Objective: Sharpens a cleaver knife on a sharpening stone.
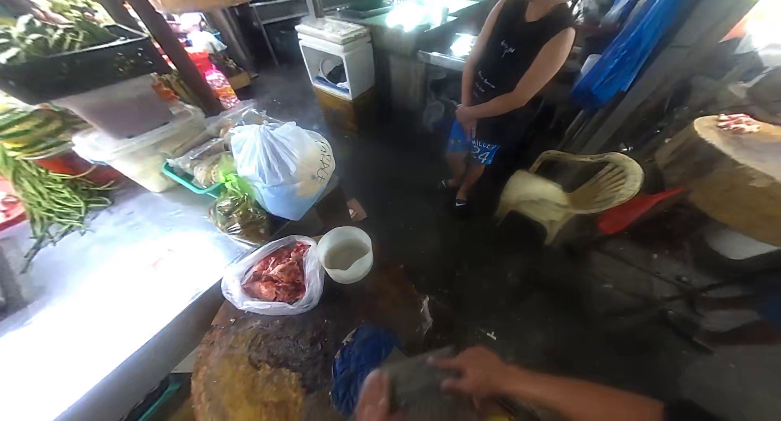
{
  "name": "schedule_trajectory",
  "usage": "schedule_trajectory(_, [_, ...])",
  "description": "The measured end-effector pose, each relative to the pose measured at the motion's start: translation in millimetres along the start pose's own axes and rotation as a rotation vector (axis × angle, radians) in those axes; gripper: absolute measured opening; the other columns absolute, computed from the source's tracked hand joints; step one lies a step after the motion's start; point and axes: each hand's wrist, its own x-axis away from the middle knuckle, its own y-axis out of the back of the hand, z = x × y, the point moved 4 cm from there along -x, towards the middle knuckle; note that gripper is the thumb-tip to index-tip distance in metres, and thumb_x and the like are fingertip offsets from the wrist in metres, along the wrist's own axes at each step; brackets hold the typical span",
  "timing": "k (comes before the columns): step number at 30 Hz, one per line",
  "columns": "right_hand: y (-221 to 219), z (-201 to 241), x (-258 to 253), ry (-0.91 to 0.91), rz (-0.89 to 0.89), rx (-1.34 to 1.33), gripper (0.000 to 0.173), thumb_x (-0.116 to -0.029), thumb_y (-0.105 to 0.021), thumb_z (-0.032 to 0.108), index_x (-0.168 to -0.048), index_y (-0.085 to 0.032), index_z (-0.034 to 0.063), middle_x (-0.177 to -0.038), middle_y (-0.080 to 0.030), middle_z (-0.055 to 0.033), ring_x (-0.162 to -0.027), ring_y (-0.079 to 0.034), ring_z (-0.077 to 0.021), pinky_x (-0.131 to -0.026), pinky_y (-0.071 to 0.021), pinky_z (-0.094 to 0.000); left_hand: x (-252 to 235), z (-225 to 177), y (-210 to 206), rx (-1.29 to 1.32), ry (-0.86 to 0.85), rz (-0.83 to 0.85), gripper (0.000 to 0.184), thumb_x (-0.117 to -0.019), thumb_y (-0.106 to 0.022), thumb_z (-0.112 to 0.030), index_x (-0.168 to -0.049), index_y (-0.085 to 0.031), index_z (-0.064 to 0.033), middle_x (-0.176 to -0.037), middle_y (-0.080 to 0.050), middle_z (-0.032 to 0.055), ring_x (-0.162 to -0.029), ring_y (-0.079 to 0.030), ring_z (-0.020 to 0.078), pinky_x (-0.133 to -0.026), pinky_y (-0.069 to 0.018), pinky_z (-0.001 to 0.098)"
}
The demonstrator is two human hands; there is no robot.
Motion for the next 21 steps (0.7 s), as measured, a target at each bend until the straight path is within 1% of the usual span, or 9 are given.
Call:
schedule_trajectory(2, [29.3,-48.4,21.9,-0.096,-0.026,0.029,0.06,-0.0966,-0.041,0.076,-0.153,-0.034,0.059,-0.114,-0.075,-0.0131,-0.104,-0.07,-0.0395,-0.09,-0.0516,-0.0686,-36.6,-61.6,-23.2,0.141,-0.01,-0.036,0.058,-0.0765,-0.081,-0.024,-0.132,-0.07,-0.0089,-0.142,-0.064,0.01,-0.138,-0.055,0.0279,-0.118,-0.0394,0.0476])
schedule_trajectory(4, [38.8,-46.8,22.0,-0.124,-0.005,0.048,0.061,-0.0957,-0.038,0.079,-0.153,-0.035,0.0591,-0.114,-0.075,-0.0131,-0.105,-0.07,-0.0389,-0.092,-0.0513,-0.0663,-42.5,-67.4,-23.2,0.145,0.025,-0.017,0.061,-0.0728,-0.085,-0.022,-0.13,-0.071,-0.0088,-0.142,-0.064,0.0086,-0.138,-0.055,0.0273,-0.119,-0.0388,0.047])
schedule_trajectory(7, [0.9,36.6,-11.9,0.031,0.063,0.003,0.06,-0.097,-0.04,0.076,-0.153,-0.039,0.0553,-0.114,-0.075,-0.0135,-0.105,-0.07,-0.04,-0.092,-0.0508,-0.0685,3.9,5.0,30.4,0.063,0.143,0.019,0.071,-0.0712,-0.09,-0.029,-0.134,-0.067,-0.0061,-0.144,-0.061,0.0152,-0.139,-0.053,0.0347,-0.118,-0.0391,0.0535])
schedule_trajectory(10, [-62.0,143.6,-48.4,0.267,0.101,-0.04,0.056,-0.0998,-0.04,0.071,-0.152,-0.043,0.0519,-0.11,-0.076,-0.013,-0.099,-0.071,-0.0397,-0.087,-0.0523,-0.0682,73.2,91.5,106.6,-0.059,0.29,-0.007,0.066,-0.0761,-0.086,-0.027,-0.135,-0.066,-0.0062,-0.145,-0.06,0.016,-0.139,-0.053,0.0358,-0.117,-0.04,0.055])
schedule_trajectory(12, [-77.0,170.4,-51.9,0.302,0.147,-0.03,0.056,-0.1001,-0.039,0.07,-0.153,-0.041,0.0533,-0.107,-0.076,-0.0134,-0.096,-0.071,-0.0396,-0.084,-0.0529,-0.0673,91.5,107.6,125.5,-0.115,0.341,0.006,0.065,-0.0775,-0.084,-0.029,-0.135,-0.066,-0.005,-0.145,-0.06,0.0158,-0.139,-0.053,0.034,-0.118,-0.0393,0.0536])
schedule_trajectory(14, [-65.4,146.8,-41.5,0.225,0.155,-0.014,0.057,-0.0988,-0.039,0.072,-0.153,-0.039,0.0554,-0.109,-0.076,-0.0132,-0.098,-0.072,-0.0397,-0.084,-0.0531,-0.0678,75.5,83.5,115.5,-0.093,0.346,0.019,0.06,-0.0778,-0.084,-0.028,-0.131,-0.069,-0.0051,-0.142,-0.063,0.0155,-0.137,-0.056,0.0333,-0.117,-0.0406,0.0528])
schedule_trajectory(17, [-18.3,43.1,-7.8,0.022,0.029,0.086,0.059,-0.0968,-0.037,0.077,-0.153,-0.037,0.0576,-0.108,-0.077,-0.0124,-0.096,-0.072,-0.0391,-0.082,-0.0537,-0.0678,12.3,4.4,49.4,0.01,0.233,0.017,0.061,-0.0749,-0.088,-0.027,-0.131,-0.071,-0.013,-0.14,-0.065,0.01,-0.136,-0.056,0.0274,-0.116,-0.043,0.048])
schedule_trajectory(19, [19.7,-23.7,21.1,-0.088,-0.091,0.138,0.06,-0.0968,-0.04,0.076,-0.153,-0.041,0.0541,-0.106,-0.077,-0.0146,-0.093,-0.073,-0.0416,-0.079,-0.054,-0.0689,-31.9,-55.7,4.1,0.114,0.14,0.06,0.059,-0.0775,-0.085,-0.023,-0.134,-0.07,-0.0142,-0.143,-0.063,0.0075,-0.14,-0.053,0.0241,-0.12,-0.0372,0.0451])
schedule_trajectory(21, [42.4,-48.3,32.7,-0.121,-0.134,0.173,0.063,-0.0971,-0.041,0.075,-0.153,-0.045,0.0478,-0.103,-0.076,-0.02,-0.091,-0.072,-0.0469,-0.077,-0.0527,-0.0703,-54.3,-82.4,-21.7,0.204,0.119,0.141,0.063,-0.0789,-0.083,-0.019,-0.139,-0.065,-0.0162,-0.151,-0.057,0.0016,-0.146,-0.044,0.0181,-0.125,-0.0296,0.0412])
